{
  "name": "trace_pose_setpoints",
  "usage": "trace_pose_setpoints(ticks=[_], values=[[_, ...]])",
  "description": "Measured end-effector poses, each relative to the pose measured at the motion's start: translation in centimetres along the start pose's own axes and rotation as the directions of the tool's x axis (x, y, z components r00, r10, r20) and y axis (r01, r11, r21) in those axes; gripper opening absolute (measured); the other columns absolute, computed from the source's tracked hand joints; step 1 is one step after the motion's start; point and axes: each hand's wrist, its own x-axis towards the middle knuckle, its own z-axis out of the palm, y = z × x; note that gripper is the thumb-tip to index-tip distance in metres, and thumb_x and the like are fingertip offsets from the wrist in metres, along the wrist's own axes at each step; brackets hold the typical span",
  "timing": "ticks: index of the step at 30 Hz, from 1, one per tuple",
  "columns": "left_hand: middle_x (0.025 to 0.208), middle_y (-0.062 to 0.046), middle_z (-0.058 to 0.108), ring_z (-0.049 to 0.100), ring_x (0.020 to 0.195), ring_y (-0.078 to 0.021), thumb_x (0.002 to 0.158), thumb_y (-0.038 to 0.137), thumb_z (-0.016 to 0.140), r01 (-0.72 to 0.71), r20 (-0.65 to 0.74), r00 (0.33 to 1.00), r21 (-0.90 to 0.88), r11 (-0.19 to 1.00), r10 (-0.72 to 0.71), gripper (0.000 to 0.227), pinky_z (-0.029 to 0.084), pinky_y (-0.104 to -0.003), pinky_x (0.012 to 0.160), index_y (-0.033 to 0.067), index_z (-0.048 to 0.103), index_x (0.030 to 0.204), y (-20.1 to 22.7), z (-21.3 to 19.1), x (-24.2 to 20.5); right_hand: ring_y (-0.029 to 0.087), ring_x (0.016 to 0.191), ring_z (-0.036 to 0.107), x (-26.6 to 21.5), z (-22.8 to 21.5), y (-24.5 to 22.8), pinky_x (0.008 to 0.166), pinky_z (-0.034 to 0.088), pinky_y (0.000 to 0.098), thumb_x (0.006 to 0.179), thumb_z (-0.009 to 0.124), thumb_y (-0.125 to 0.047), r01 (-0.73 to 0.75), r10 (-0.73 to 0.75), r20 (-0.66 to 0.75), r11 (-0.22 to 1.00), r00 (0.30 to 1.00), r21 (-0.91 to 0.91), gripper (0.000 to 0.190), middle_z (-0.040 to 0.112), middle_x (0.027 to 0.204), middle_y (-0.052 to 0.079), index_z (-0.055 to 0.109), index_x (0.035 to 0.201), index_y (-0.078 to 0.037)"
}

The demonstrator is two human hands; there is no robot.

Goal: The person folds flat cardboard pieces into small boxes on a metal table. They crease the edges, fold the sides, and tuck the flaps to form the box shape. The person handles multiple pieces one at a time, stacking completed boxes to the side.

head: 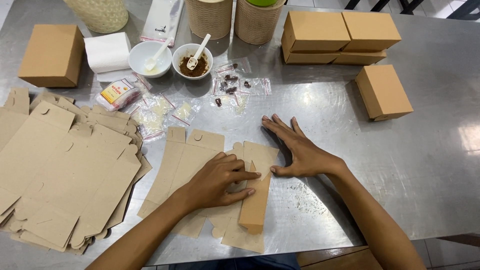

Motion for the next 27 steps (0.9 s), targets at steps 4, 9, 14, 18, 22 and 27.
trace_pose_setpoints(ticks=[4, 9, 14, 18, 22, 27], values=[[0.074, -0.007, 0.065, 0.059, 0.075, -0.0218, 0.093, 0.031, 0.075, -0.003, -0.003, 1.0, 0.0, 1.0, 0.003, 0.031, 0.044, -0.038, 0.079, 0.0135, 0.08, 0.117, 0.0, 0.1, 0.0, 0.044, 0.157, 0.015, 0.0, 0.4, 0.2, 0.122, -0.01, 0.0642, 0.071, 0.085, -0.03, 0.002, -0.002, -0.011, 1.0, 1.0, -0.008, 0.109, 0.032, 0.168, 0.022, 0.031, 0.162, -0.006], [0.074, -0.007, 0.065, 0.059, 0.075, -0.0219, 0.093, 0.031, 0.076, -0.007, -0.004, 1.0, 0.001, 1.0, 0.007, 0.03, 0.045, -0.038, 0.079, 0.0139, 0.08, 0.117, -0.2, 0.2, 0.0, 0.044, 0.156, 0.02, 0.1, 0.8, 0.2, 0.122, -0.008, 0.0647, 0.075, 0.086, -0.036, -0.01, 0.008, -0.064, 1.0, 0.998, -0.023, 0.104, 0.036, 0.165, 0.023, 0.035, 0.16, -0.005], [0.074, -0.006, 0.065, 0.059, 0.075, -0.0214, 0.092, 0.032, 0.076, -0.003, -0.005, 1.0, 0.008, 1.0, 0.003, 0.03, 0.045, -0.038, 0.079, 0.0141, 0.08, 0.117, -0.1, 0.2, -0.1, 0.043, 0.156, 0.022, 0.2, 1.5, 0.4, 0.123, -0.006, 0.0651, 0.078, 0.086, -0.042, -0.026, 0.021, -0.097, 0.999, 0.995, -0.046, 0.101, 0.038, 0.165, 0.021, 0.037, 0.158, -0.006], [0.075, -0.006, 0.066, 0.059, 0.076, -0.0217, 0.093, 0.033, 0.075, 0.013, 0.005, 1.0, 0.01, 1.0, -0.013, 0.031, 0.045, -0.038, 0.08, 0.0145, 0.08, 0.117, -0.1, 0.1, 0.0, 0.04, 0.156, 0.025, 0.2, 2.0, 0.5, 0.124, -0.005, 0.0644, 0.077, 0.086, -0.045, -0.036, 0.027, -0.14, 0.998, 0.99, -0.06, 0.1, 0.041, 0.164, 0.018, 0.039, 0.158, -0.008], [0.076, -0.006, 0.066, 0.06, 0.077, -0.0218, 0.093, 0.034, 0.075, 0.04, 0.015, 0.999, 0.019, 0.999, -0.04, 0.031, 0.045, -0.038, 0.081, 0.015, 0.079, 0.118, 0.2, 0.1, -0.1, 0.044, 0.154, 0.029, 0.4, 2.6, 0.5, 0.122, -0.003, 0.0684, 0.08, 0.085, -0.042, -0.035, 0.022, -0.182, 0.997, 0.983, -0.068, 0.093, 0.044, 0.161, 0.022, 0.042, 0.155, -0.006], [0.094, -0.013, 0.071, 0.069, 0.091, -0.031, 0.094, 0.052, 0.065, 0.3, 0.106, 0.943, 0.132, 0.945, -0.314, 0.068, 0.048, -0.048, 0.088, 0.0048, 0.059, 0.142, 4.2, -1.8, -0.6, 0.038, 0.141, 0.052, -0.2, 2.8, 1.4, 0.122, 0.021, 0.0673, 0.096, 0.071, -0.034, 0.175, -0.209, -0.293, 0.975, 0.933, -0.138, 0.039, 0.06, 0.145, 0.01, 0.069, 0.131, -0.016]])
